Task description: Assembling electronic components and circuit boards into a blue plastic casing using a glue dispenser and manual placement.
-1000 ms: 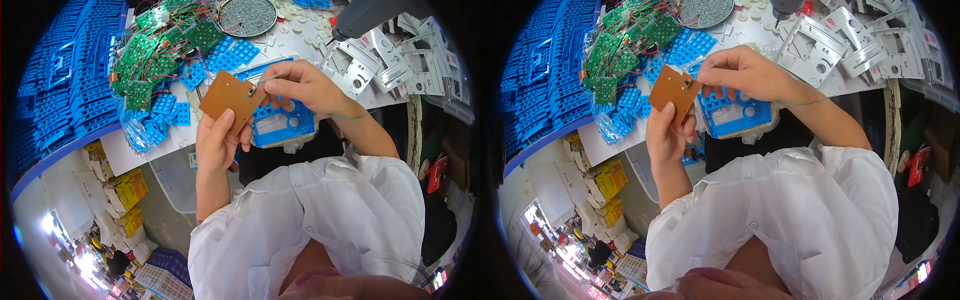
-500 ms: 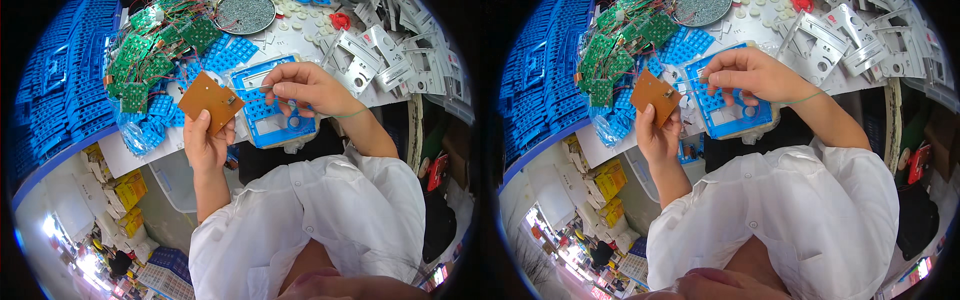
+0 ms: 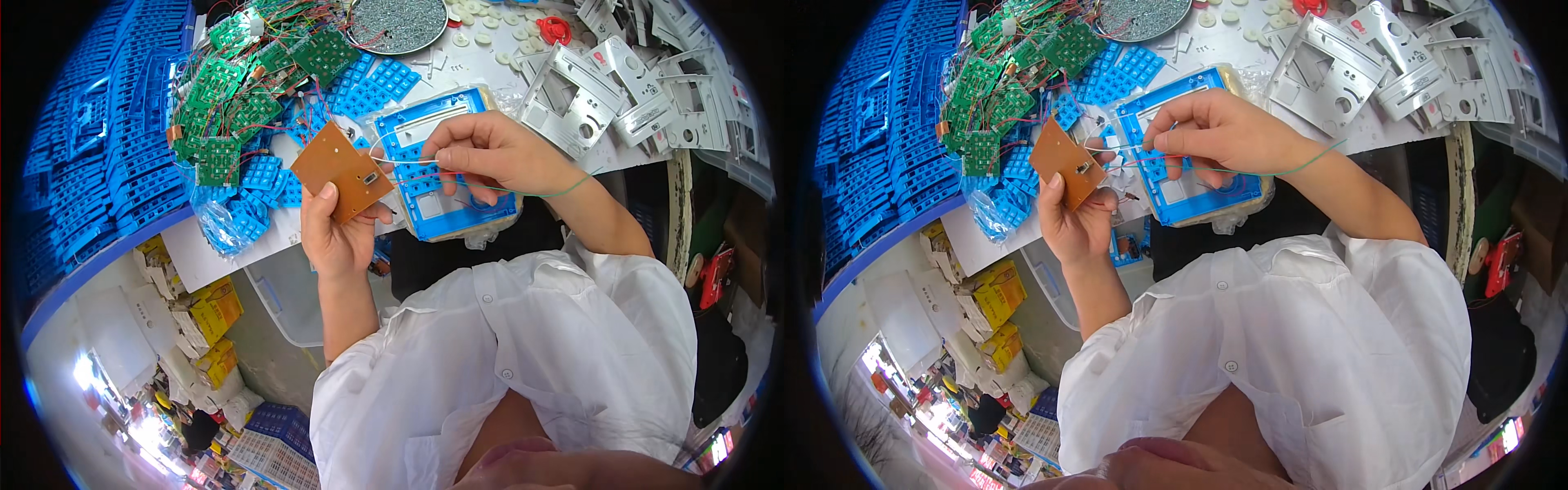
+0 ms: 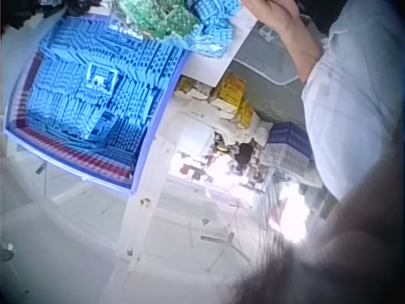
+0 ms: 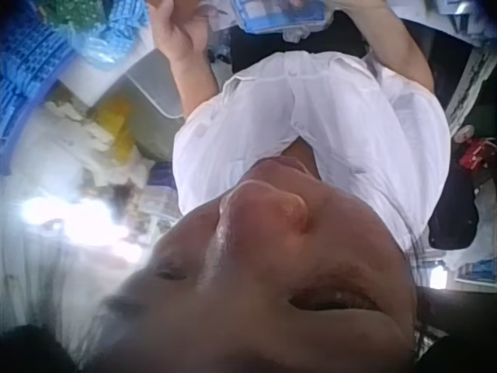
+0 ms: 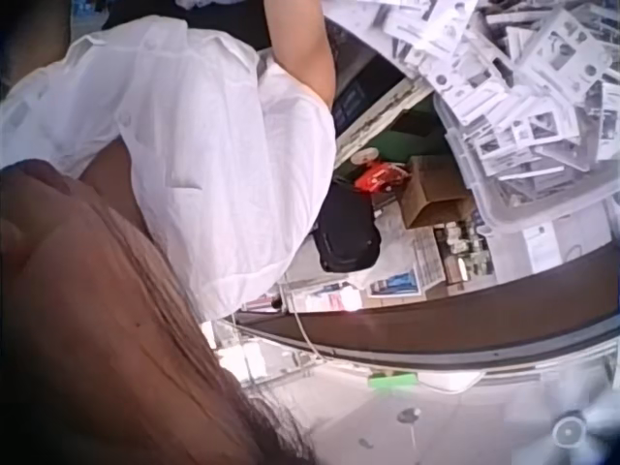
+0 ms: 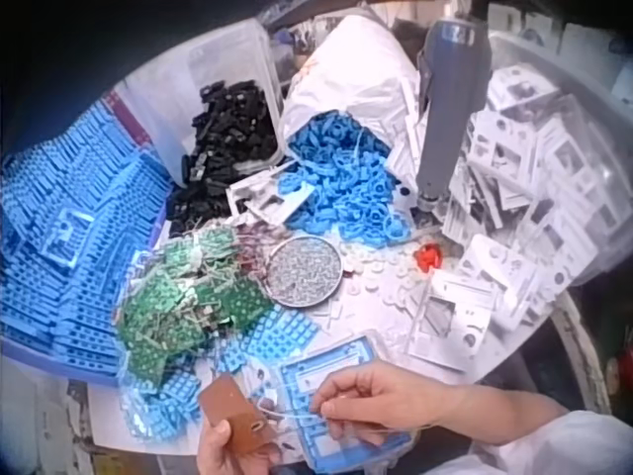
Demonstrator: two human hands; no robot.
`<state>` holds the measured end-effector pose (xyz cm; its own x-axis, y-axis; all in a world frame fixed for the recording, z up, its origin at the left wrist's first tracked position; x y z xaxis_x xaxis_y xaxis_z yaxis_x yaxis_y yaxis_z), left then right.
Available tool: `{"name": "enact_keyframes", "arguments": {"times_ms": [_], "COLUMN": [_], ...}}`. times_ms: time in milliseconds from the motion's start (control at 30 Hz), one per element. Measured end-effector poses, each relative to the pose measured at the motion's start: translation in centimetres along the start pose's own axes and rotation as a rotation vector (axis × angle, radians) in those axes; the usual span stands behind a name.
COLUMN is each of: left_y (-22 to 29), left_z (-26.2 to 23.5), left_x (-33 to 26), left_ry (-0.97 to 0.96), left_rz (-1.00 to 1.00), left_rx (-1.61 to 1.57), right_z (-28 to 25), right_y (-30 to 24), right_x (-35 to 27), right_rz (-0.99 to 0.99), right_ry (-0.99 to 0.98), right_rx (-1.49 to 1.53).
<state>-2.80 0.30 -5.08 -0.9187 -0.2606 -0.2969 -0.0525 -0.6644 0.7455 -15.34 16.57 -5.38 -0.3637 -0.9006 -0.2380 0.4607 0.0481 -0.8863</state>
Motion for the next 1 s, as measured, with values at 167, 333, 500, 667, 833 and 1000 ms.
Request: {"name": "enact_keyframes", "arguments": {"times_ms": [167,333,500,667,833,1000], "left_y": [-0.4,-0.2,-0.4,-2.1,-3.7,-3.7], "left_z": [1.6,1.8,2.5,4.6,7.4,7.4], "left_x": [0.2,0.0,-1.4,-4.1,-4.3,-4.4], "left_ry": [-0.040,-0.066,-0.049,-0.118,-0.407,-0.359], "left_rz": [-0.069,-0.039,-0.110,-0.299,-0.150,-0.129], "left_rx": [-0.127,0.032,0.330,0.670,1.040,1.129], "right_z": [1.0,1.3,-3.3,-8.3,-3.1,-0.6], "right_y": [2.2,0.4,-3.8,-9.0,-4.4,2.8], "right_x": [0.5,-0.4,-7.4,-14.9,-12.1,-8.5], "right_rz": [0.080,0.106,-0.087,-0.185,-0.428,-0.421], "right_ry": [-0.118,-0.116,-0.156,0.117,-0.341,-0.353], "right_rx": [-0.035,-0.168,-0.409,-1.186,-0.960,-0.518]}}
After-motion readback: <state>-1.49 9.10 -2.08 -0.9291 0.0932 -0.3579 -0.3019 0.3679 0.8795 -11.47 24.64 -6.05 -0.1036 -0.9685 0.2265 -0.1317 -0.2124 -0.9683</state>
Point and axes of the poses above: each hand's wrist, its own x-axis towards the middle knuckle, its own z-axis out of the palm, y = z × x, the point moved 6 cm from there along x, towards the middle knuckle, and after that the axes turned 12 degrees about -z, right-handed, at the moved point
